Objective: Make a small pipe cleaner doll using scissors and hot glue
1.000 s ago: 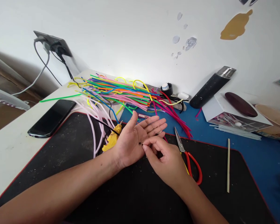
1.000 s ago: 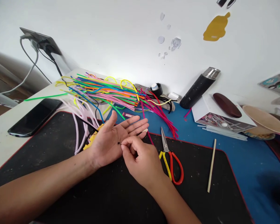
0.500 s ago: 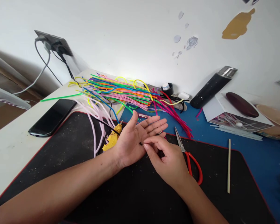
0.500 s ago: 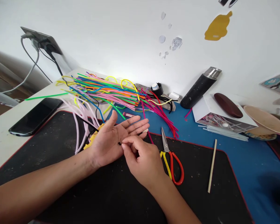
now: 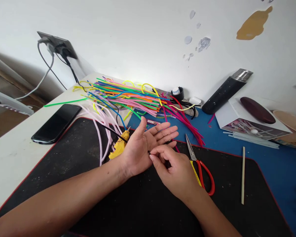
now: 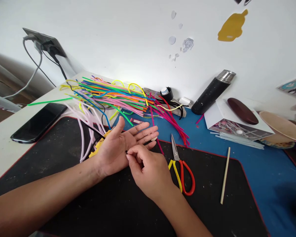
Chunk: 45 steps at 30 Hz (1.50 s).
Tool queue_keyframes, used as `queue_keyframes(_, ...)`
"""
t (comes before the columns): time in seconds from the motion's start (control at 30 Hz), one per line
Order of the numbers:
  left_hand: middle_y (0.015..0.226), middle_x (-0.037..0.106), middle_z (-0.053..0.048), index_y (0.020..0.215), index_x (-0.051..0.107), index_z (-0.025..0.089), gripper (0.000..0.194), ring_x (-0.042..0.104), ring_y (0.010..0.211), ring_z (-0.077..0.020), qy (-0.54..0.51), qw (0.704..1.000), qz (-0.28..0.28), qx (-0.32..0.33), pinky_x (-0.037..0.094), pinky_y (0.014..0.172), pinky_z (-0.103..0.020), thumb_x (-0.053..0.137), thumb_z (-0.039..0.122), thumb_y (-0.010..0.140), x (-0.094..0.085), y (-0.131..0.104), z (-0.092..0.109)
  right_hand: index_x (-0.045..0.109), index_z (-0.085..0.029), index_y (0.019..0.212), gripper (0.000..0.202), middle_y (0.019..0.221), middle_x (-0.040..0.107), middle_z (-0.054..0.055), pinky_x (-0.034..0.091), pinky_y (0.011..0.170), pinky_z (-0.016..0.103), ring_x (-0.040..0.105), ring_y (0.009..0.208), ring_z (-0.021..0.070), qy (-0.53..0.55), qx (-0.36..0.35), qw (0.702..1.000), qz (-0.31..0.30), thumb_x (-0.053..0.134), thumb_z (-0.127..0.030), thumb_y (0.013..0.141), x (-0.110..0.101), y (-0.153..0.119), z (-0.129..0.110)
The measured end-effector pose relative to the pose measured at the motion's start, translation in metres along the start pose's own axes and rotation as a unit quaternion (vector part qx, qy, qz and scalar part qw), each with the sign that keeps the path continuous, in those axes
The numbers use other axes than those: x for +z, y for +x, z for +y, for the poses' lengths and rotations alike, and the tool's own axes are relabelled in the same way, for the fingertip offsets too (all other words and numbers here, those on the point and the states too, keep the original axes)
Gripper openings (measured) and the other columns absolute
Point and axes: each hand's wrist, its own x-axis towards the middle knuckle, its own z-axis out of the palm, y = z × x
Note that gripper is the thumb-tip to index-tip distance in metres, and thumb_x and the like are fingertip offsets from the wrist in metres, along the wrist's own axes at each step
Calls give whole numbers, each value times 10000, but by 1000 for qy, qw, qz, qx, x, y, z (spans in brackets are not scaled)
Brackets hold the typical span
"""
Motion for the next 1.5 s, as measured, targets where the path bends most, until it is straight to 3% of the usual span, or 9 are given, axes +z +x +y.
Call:
queue_keyframes(0.3,1440,724,-231,1168,764,104,677,625,1438,-365,-13,1000,2,-1,442,1253,-517,405,674,1099,1,0,1,777,-228,1004,105,698,738,-33,457,537,218,671,568,120,27,-2,1000,12,672,-239,1009,-2,-1,2)
queue_keyframes(0.63,1411,729,-253,1159,764,92,726,628,1436,-359,-3,1000,5,-7,437,1260,-492,384,707,1091,1,0,1,777,-236,971,111,654,689,-44,434,510,223,619,545,121,24,19,999,44,671,-246,1004,-3,0,2)
queue_keyframes(0.93,1417,728,-259,1166,754,99,697,606,1464,-364,12,1000,12,-13,404,1277,-503,411,700,1087,1,0,-2,792,-216,1030,138,713,771,-16,433,515,229,670,554,126,-8,-17,1000,24,655,-218,1016,-1,1,4)
queue_keyframes(1.2,1388,746,-251,1190,743,106,677,627,1439,-356,21,999,18,-26,401,1277,-485,425,695,1086,2,-1,-2,800,-225,1146,203,928,876,27,517,668,275,801,726,183,-41,-36,998,-16,619,-216,1053,-5,1,5)
queue_keyframes(1.5,1358,752,-258,1166,753,93,697,676,1361,-349,26,999,23,-28,448,1231,-465,410,695,1089,3,-1,-2,801,-233,1082,215,782,837,16,453,584,272,724,580,166,-62,-29,997,-23,589,-264,1070,-5,2,3)
